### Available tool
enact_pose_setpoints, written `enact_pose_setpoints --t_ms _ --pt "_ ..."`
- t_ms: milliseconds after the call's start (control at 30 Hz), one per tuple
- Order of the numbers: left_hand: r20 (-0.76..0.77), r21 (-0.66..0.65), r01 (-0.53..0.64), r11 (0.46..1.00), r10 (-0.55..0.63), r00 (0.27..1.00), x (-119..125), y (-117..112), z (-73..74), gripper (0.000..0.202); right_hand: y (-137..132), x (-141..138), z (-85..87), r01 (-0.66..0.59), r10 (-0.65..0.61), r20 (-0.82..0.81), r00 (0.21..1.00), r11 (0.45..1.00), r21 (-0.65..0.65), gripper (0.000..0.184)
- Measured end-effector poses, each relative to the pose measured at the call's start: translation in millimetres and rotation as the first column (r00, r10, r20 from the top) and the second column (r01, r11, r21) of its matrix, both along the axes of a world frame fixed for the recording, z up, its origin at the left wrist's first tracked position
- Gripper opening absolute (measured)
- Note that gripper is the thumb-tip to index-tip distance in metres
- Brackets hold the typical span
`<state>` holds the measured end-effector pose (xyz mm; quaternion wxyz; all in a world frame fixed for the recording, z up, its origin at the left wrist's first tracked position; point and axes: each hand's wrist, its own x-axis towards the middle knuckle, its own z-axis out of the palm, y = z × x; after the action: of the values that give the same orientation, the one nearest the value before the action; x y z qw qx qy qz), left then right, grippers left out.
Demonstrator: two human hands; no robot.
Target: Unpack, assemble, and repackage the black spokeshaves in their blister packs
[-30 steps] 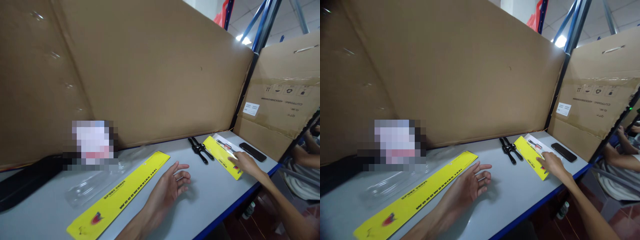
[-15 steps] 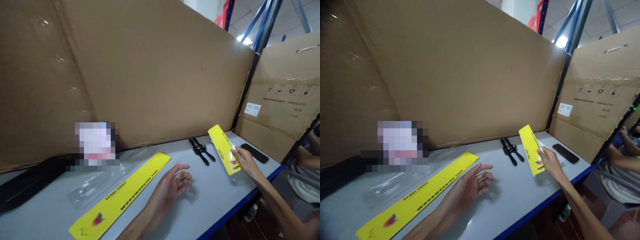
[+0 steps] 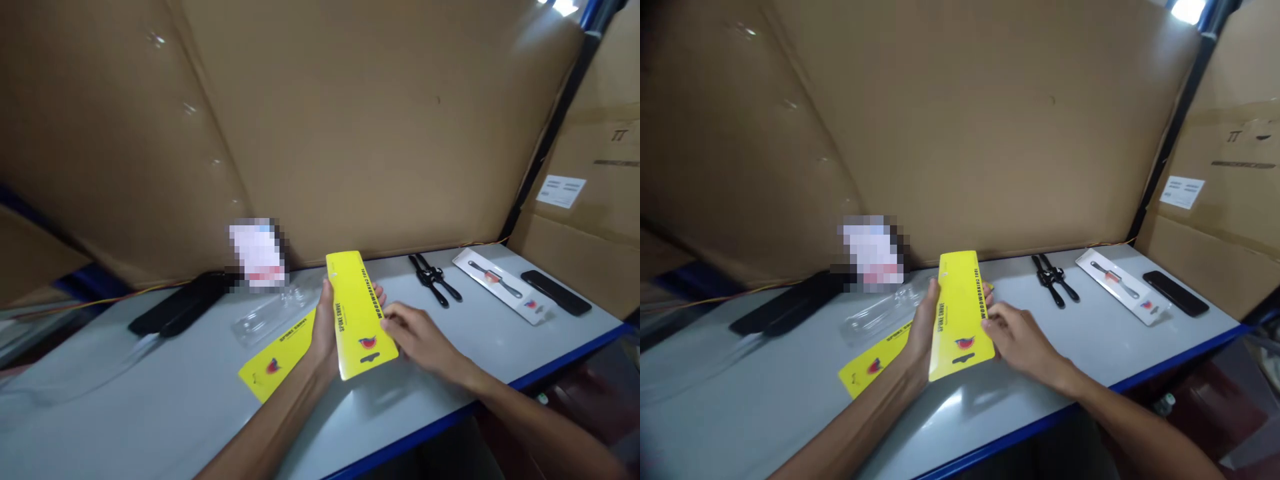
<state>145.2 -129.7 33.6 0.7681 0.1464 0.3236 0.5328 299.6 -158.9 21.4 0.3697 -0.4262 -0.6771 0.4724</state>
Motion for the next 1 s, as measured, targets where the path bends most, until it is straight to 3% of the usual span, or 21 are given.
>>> enact_pose_setpoints --t_ms 33,67,133,200,300,567,767,833,1000 --pt "0.017 0.004 -0.021 1.0 0.021 1.0 -3 2 -0.9 0.07 -2 3 2.7 0.054 -0.071 0.08 0.994 0.978 0.202 0.02" --pt "0.031 0.004 -0.032 0.999 0.032 0.999 -5 4 -2.0 0.069 -5 6 5.9 0.074 -0.133 0.127 0.983 0.919 0.387 0.015" --pt "0.049 -0.015 -0.035 0.999 0.036 0.998 -6 7 -4.2 0.069 -12 11 12.0 -0.028 -0.134 0.215 0.967 0.788 0.615 0.013" --pt "0.058 -0.046 -0.019 0.999 0.022 0.998 -4 7 -5.0 0.069 -19 13 15.4 -0.202 -0.069 0.338 0.939 0.686 0.699 0.016" --pt "0.043 -0.086 -0.015 0.996 0.019 0.999 0 5 -2.6 0.068 -21 12 13.8 -0.352 -0.078 0.475 0.877 0.57 0.742 0.018" --pt "0.019 -0.094 -0.033 0.995 0.035 0.999 3 0 2.4 0.061 -23 9 5.9 -0.491 -0.241 0.653 0.718 0.491 0.72 0.017" --pt "0.052 -0.07 -0.049 0.996 0.052 0.997 1 7 -3.8 0.059 -25 2 9.0 -0.518 -0.221 0.728 0.649 0.573 0.635 0.016" --pt "0.056 -0.057 -0.043 0.997 0.047 0.997 0 8 -5.3 0.059 -27 3 8.5 -0.535 -0.224 0.73 0.645 0.55 0.641 0.015" --pt "0.078 -0.016 -0.012 1.0 0.013 0.997 -1 9 -10.2 0.058 -47 10 12.2 -0.577 -0.285 0.71 0.644 0.428 0.695 0.019"
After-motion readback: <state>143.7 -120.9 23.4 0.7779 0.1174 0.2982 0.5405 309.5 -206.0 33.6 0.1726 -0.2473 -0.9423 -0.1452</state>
